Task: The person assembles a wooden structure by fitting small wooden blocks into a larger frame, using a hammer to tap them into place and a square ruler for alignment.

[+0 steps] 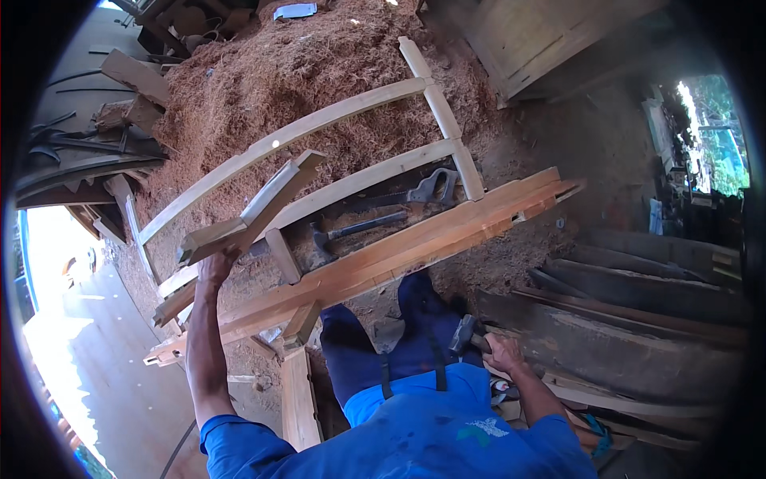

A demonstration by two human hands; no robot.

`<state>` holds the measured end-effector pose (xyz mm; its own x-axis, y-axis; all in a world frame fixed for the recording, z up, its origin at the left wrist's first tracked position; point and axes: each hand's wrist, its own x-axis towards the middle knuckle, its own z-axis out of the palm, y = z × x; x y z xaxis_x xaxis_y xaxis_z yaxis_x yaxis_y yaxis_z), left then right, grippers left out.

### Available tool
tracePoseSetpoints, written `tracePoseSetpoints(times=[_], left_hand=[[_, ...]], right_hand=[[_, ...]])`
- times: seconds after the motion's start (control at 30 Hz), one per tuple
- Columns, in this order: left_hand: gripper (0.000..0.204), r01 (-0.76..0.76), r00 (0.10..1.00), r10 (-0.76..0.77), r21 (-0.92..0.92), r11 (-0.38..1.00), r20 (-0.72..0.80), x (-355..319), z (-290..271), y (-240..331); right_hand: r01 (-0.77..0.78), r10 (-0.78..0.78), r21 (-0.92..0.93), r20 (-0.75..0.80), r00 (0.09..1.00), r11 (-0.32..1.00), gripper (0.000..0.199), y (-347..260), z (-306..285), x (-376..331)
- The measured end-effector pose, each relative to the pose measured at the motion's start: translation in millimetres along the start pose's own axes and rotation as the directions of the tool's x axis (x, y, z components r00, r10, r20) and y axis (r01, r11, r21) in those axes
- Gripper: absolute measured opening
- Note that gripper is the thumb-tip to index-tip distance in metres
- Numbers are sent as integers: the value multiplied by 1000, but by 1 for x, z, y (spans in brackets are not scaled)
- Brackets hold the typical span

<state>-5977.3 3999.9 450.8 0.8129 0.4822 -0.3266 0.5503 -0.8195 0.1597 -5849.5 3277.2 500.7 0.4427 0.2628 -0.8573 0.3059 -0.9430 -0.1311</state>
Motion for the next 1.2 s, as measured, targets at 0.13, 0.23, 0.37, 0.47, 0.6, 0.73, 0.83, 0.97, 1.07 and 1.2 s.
tracePoseSetpoints(times=[0.13,0.23,0.37,0.47,0.6,0.73,0.83,0.97,1.07,1.2], left_hand=[[48,194,966,-184,-42,980,182,-53,-71,63],[51,210,976,-204,-81,974,82,-96,-115,74],[48,327,933,-318,-24,945,167,-120,-193,115],[47,402,903,-398,6,916,164,-134,-216,134],[51,541,820,-541,53,839,184,-185,-204,121],[49,677,679,-696,170,716,232,-244,-169,109],[45,753,608,-756,124,646,242,-283,-129,86],[51,748,663,-743,-81,658,86,-327,-73,76],[55,851,516,-853,-169,498,82,-360,-74,89],[52,909,416,-870,-111,401,266,-403,-43,88]], right_hand=[[81,-74,-93,82,994,992,42,33,-50,33],[28,-12,-95,162,987,995,43,39,-70,71],[-89,97,-75,114,989,993,47,72,-49,125],[-152,190,-212,168,967,965,43,93,-29,157],[-106,188,-373,191,963,922,41,101,12,211],[-51,145,-438,185,972,897,44,107,75,257],[-45,51,-490,-2,999,871,46,159,95,281],[-161,37,-679,-194,980,716,41,171,96,280],[464,-538,-326,-187,822,823,40,14,62,201],[793,-861,-387,-400,315,471,55,-201,-12,109]])
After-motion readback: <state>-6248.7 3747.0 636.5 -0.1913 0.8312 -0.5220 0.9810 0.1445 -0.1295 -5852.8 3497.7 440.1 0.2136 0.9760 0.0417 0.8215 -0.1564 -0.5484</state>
